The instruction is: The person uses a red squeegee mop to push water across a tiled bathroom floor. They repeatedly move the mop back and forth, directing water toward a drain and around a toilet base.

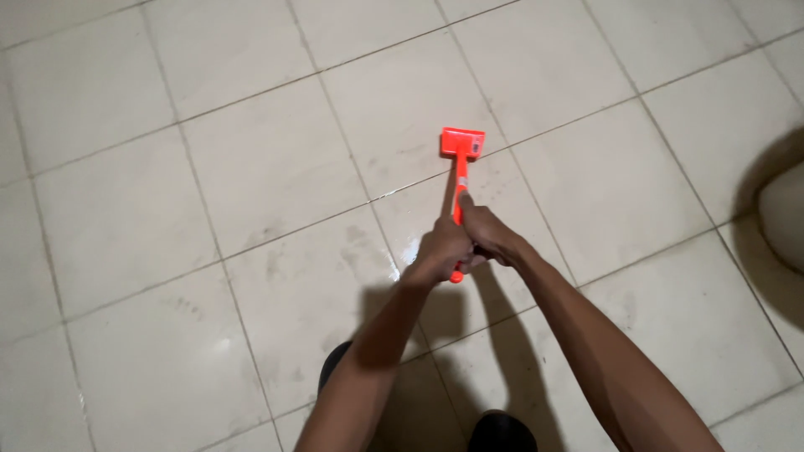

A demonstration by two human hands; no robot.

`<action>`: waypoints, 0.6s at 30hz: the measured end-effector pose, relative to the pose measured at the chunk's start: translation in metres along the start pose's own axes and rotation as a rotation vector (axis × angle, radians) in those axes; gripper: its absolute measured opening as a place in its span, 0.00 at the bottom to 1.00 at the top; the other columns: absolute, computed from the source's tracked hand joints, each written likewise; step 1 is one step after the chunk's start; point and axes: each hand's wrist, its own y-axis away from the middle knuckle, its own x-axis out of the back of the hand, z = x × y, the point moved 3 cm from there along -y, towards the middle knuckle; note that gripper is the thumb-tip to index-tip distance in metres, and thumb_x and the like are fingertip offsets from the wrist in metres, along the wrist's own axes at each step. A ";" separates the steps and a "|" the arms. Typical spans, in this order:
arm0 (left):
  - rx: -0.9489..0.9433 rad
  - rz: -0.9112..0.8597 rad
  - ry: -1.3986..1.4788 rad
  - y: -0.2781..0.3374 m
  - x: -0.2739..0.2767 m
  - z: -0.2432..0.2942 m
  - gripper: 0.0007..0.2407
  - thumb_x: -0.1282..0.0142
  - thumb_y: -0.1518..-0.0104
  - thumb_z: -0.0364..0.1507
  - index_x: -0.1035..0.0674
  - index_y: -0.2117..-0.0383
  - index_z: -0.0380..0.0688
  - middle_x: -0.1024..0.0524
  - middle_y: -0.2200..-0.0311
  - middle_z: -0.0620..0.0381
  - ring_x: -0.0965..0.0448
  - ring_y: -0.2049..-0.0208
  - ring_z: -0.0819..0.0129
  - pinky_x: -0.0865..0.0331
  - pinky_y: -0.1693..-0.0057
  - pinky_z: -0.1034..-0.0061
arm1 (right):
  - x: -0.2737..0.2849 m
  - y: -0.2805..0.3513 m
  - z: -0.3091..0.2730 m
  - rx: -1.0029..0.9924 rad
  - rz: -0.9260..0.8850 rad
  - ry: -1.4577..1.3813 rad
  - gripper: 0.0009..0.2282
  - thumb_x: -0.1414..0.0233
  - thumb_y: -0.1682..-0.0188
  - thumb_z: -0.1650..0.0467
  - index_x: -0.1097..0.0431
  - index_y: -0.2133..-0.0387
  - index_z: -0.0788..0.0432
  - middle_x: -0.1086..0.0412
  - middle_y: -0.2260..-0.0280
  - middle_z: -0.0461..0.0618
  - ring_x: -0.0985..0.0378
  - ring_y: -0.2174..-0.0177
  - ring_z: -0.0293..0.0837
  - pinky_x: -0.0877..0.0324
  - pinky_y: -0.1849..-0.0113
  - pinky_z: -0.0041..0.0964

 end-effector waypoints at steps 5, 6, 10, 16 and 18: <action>0.019 0.113 0.169 0.012 0.052 -0.043 0.07 0.54 0.43 0.24 0.28 0.74 0.30 0.29 0.84 0.51 0.31 0.87 0.68 0.40 0.80 0.70 | -0.066 0.000 -0.017 0.043 -0.177 0.090 0.33 0.79 0.43 0.50 0.37 0.61 0.69 0.33 0.82 0.57 0.28 0.85 0.49 0.22 0.77 0.46; 0.002 0.131 0.258 0.006 0.061 -0.059 0.05 0.54 0.44 0.21 0.29 0.75 0.29 0.30 0.85 0.51 0.32 0.88 0.68 0.42 0.81 0.69 | -0.079 -0.001 -0.019 0.067 -0.222 0.128 0.35 0.79 0.43 0.50 0.36 0.61 0.70 0.33 0.81 0.57 0.28 0.85 0.48 0.21 0.77 0.45; -0.011 0.175 0.334 0.051 0.085 -0.054 0.07 0.52 0.43 0.22 0.29 0.77 0.30 0.31 0.86 0.51 0.35 0.89 0.68 0.45 0.82 0.70 | -0.115 0.007 -0.031 0.077 -0.265 0.251 0.34 0.79 0.43 0.50 0.35 0.59 0.69 0.31 0.80 0.57 0.27 0.84 0.46 0.24 0.77 0.43; -0.048 0.185 0.453 0.033 0.068 -0.066 0.07 0.54 0.43 0.20 0.31 0.79 0.29 0.33 0.85 0.50 0.36 0.88 0.67 0.42 0.81 0.69 | -0.101 0.006 -0.026 0.098 -0.252 0.318 0.33 0.77 0.43 0.51 0.33 0.62 0.69 0.31 0.80 0.54 0.28 0.83 0.45 0.28 0.78 0.43; -0.045 0.155 0.463 0.032 0.054 -0.054 0.08 0.56 0.41 0.21 0.32 0.78 0.31 0.33 0.85 0.51 0.36 0.87 0.67 0.41 0.80 0.68 | -0.085 0.010 -0.023 0.074 -0.250 0.293 0.33 0.78 0.42 0.51 0.35 0.66 0.69 0.35 0.81 0.54 0.32 0.84 0.46 0.28 0.79 0.43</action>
